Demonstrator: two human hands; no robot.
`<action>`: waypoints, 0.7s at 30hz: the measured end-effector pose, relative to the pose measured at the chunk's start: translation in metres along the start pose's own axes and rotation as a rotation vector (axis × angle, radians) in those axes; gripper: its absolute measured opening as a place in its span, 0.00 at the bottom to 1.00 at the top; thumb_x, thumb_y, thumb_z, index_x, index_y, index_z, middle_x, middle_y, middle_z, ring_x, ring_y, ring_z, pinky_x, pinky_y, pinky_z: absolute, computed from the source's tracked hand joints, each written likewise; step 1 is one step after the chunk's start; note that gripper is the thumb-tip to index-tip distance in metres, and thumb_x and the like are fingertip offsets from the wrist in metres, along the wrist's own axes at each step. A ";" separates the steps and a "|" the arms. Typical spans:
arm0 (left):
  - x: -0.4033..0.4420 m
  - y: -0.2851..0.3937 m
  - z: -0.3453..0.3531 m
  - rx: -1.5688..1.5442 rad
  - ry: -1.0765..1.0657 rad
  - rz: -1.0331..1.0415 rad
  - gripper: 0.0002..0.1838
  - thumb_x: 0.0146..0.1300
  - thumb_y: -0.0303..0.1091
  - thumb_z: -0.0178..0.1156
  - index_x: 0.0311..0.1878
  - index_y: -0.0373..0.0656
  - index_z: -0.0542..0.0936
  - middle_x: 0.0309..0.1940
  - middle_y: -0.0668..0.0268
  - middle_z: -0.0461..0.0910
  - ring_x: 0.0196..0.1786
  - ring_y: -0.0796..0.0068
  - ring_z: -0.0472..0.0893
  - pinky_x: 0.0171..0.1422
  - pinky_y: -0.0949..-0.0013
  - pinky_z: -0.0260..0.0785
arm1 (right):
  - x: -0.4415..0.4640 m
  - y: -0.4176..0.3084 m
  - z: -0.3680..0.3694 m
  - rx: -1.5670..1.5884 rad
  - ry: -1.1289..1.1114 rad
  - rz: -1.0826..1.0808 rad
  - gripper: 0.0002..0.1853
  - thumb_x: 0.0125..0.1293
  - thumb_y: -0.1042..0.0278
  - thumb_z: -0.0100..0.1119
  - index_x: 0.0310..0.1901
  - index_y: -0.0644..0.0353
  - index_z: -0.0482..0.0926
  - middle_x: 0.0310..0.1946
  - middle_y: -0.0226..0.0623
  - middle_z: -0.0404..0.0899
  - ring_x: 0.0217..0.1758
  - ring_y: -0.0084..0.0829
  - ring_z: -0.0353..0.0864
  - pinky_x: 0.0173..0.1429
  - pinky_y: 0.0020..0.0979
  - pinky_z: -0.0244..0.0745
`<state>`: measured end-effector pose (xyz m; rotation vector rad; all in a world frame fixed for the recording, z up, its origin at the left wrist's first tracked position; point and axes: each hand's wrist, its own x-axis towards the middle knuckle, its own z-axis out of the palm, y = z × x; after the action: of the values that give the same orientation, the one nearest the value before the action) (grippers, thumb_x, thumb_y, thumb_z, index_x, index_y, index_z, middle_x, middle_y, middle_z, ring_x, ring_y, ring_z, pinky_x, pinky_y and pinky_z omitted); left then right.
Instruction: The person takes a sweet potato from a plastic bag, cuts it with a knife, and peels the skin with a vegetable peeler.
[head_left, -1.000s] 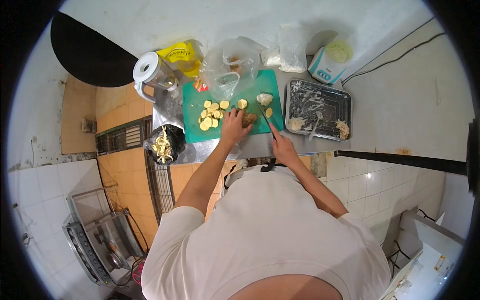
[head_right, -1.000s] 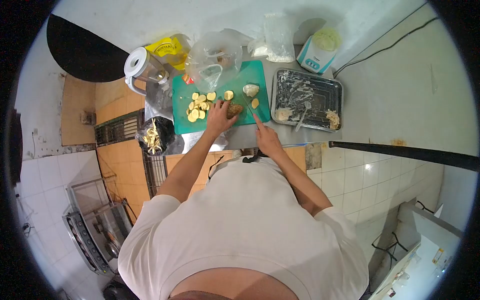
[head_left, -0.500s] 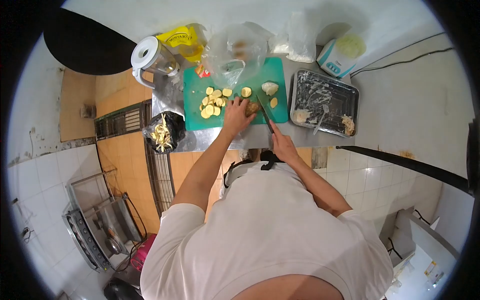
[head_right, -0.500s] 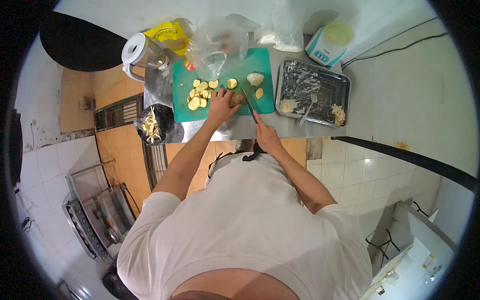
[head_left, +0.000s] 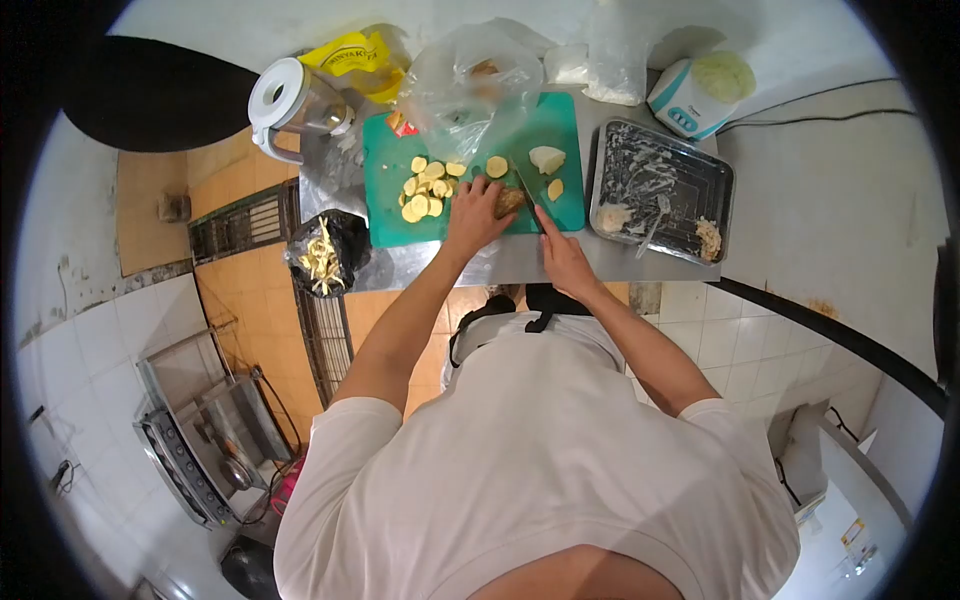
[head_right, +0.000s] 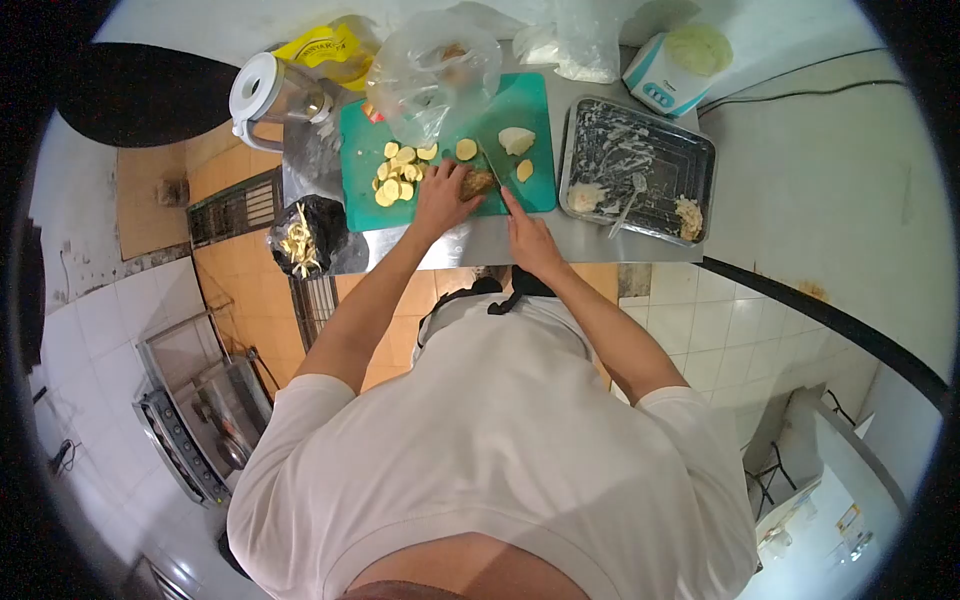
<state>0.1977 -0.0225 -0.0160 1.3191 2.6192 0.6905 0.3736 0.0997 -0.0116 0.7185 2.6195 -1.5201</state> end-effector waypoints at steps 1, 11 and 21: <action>0.003 0.001 0.001 0.003 0.002 0.004 0.31 0.45 0.44 0.75 0.55 0.48 0.78 0.49 0.59 0.74 0.50 0.53 0.74 0.54 0.52 0.70 | 0.004 0.003 0.001 0.006 0.030 -0.029 0.29 0.74 0.67 0.43 0.76 0.42 0.55 0.35 0.70 0.78 0.41 0.71 0.76 0.51 0.62 0.67; 0.003 0.000 0.002 -0.024 -0.027 -0.034 0.31 0.44 0.46 0.75 0.53 0.48 0.78 0.49 0.60 0.74 0.51 0.52 0.74 0.50 0.49 0.70 | 0.040 -0.005 0.017 -0.156 0.025 0.098 0.32 0.74 0.65 0.44 0.77 0.37 0.51 0.37 0.69 0.78 0.40 0.68 0.78 0.50 0.62 0.70; 0.001 -0.002 0.004 -0.050 -0.002 -0.051 0.30 0.45 0.47 0.75 0.52 0.48 0.79 0.48 0.60 0.75 0.50 0.53 0.74 0.50 0.51 0.69 | -0.012 0.008 0.020 -0.238 -0.004 0.120 0.34 0.73 0.68 0.47 0.77 0.40 0.49 0.25 0.63 0.78 0.31 0.67 0.78 0.40 0.61 0.71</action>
<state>0.1969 -0.0214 -0.0201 1.2340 2.6064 0.7423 0.3837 0.0819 -0.0257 0.8309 2.6382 -1.1527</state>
